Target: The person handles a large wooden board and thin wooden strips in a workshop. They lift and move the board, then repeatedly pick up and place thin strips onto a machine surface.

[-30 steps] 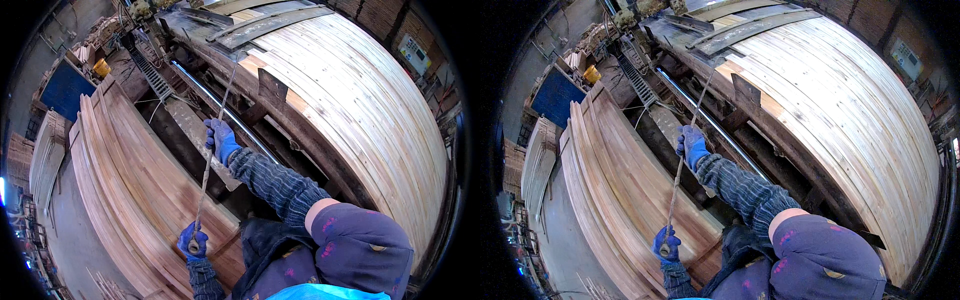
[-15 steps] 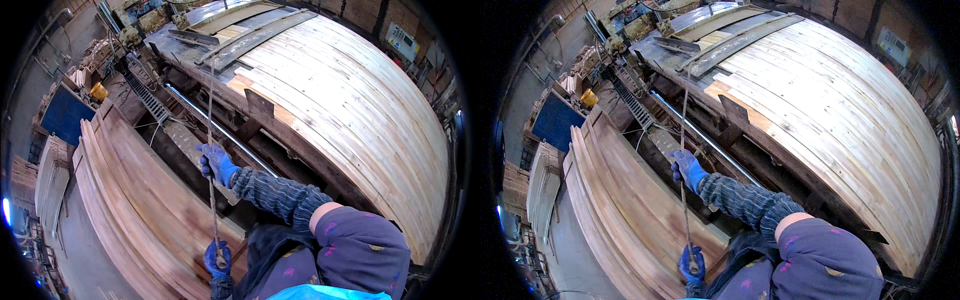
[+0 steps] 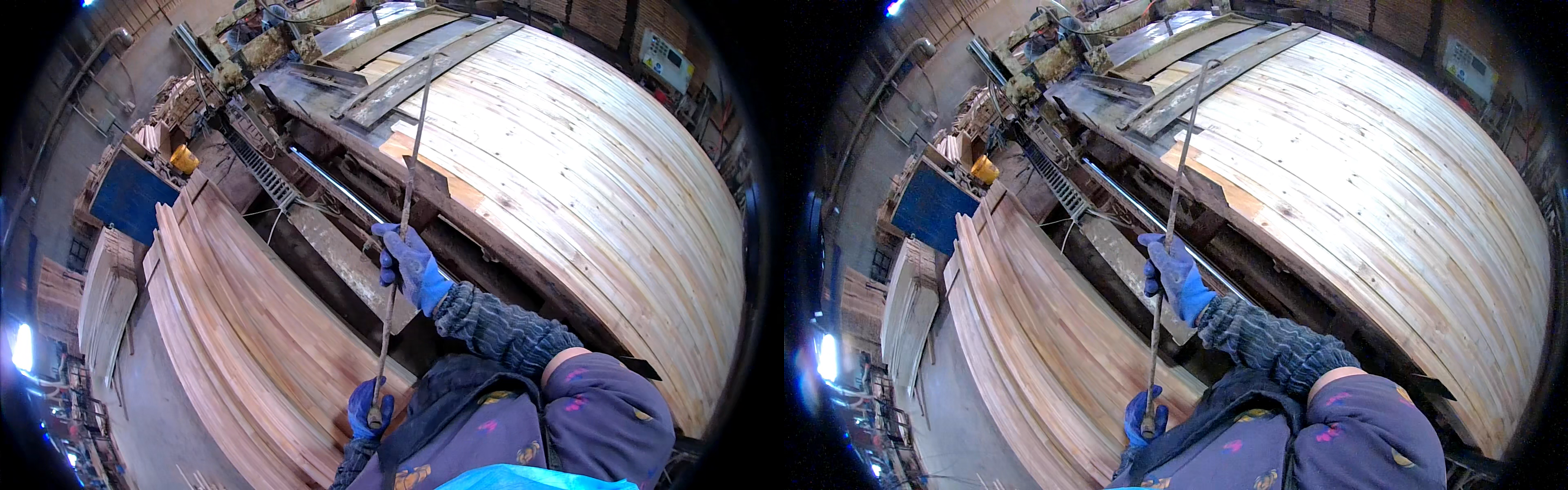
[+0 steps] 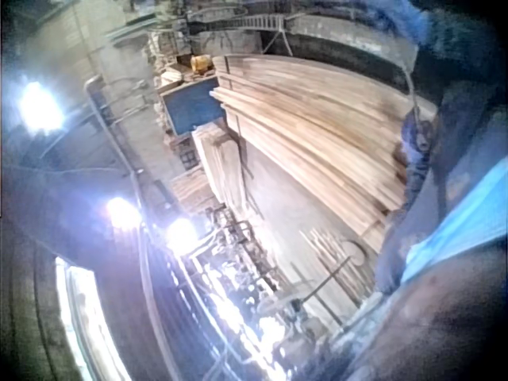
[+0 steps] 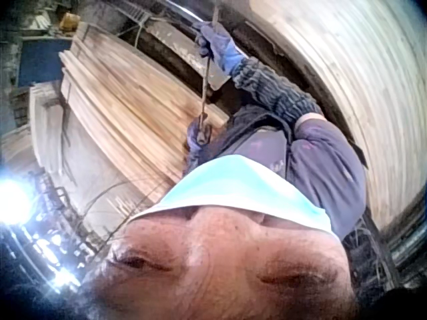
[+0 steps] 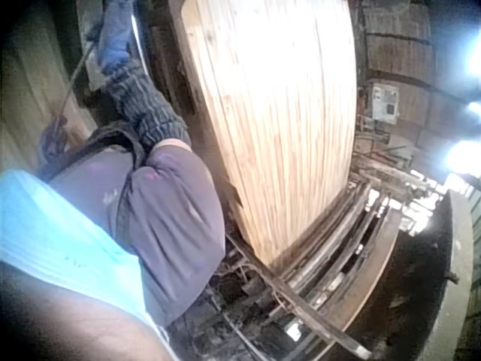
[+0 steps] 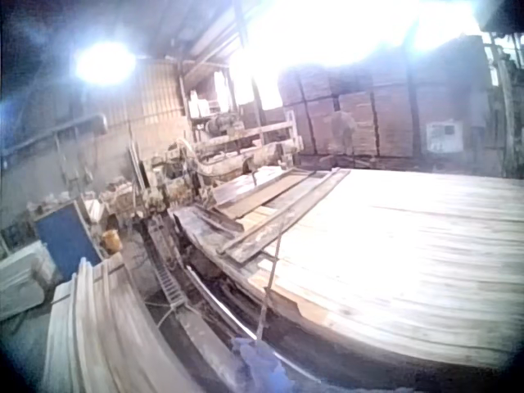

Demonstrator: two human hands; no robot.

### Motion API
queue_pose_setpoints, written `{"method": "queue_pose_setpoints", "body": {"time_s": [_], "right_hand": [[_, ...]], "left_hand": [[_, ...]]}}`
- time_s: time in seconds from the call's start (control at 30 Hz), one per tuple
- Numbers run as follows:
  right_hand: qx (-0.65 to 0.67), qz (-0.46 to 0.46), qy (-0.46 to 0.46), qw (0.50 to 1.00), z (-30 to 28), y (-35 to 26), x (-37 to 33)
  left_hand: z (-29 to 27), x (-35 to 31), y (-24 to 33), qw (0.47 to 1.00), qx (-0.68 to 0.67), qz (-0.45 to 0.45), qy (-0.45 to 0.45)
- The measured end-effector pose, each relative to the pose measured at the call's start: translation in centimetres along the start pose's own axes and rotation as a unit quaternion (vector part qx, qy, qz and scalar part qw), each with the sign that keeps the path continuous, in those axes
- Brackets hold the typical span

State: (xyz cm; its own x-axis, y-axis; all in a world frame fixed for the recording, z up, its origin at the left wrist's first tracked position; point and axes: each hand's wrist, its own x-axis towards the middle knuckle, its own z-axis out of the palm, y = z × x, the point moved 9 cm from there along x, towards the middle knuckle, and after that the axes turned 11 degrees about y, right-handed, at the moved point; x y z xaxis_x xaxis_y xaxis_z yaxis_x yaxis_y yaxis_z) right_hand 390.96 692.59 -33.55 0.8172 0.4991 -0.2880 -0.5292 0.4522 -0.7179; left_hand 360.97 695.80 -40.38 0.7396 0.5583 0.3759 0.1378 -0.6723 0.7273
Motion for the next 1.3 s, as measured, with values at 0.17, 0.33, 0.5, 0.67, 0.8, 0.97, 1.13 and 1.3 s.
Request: {"method": "queue_pose_setpoints", "body": {"time_s": [0.17,0.33,0.5,0.67,0.8,0.97,1.13,1.3], "right_hand": [[0.009,-0.02,0.008,1.0,-1.5,-2.7,-1.3],[0.007,-0.025,0.028,0.999,-2.8,-4.0,-2.0],[0.033,-0.033,0.031,0.998,-2.9,-4.7,-2.7],[0.031,-0.043,0.043,0.998,-3.2,-5.4,-3.1],[0.048,-0.034,0.035,0.998,-2.7,-5.4,-2.3],[0.064,-0.031,0.041,0.997,-0.2,-4.5,0.4],[0.019,-0.029,0.036,0.999,3.4,-3.2,3.5],[-0.118,-0.148,0.027,0.982,5.4,-7.3,8.5]], "left_hand": [[0.8,0.1,2.2,0.999,-0.027,0.025,0.008],[1.7,-0.2,2.3,0.995,-0.084,-0.044,-0.015],[1.1,0.1,3.1,0.998,-0.052,0.004,0.019],[0.9,0.6,2.7,0.998,-0.052,0.014,0.03],[1.0,1.1,2.7,0.996,-0.084,-0.004,0.005],[-0.2,3.3,4.3,0.992,-0.116,-0.017,0.041],[-1.7,9.9,8.3,0.985,-0.107,0.124,0.055],[0.4,15.4,15.0,0.961,-0.063,0.268,0.02]]}}
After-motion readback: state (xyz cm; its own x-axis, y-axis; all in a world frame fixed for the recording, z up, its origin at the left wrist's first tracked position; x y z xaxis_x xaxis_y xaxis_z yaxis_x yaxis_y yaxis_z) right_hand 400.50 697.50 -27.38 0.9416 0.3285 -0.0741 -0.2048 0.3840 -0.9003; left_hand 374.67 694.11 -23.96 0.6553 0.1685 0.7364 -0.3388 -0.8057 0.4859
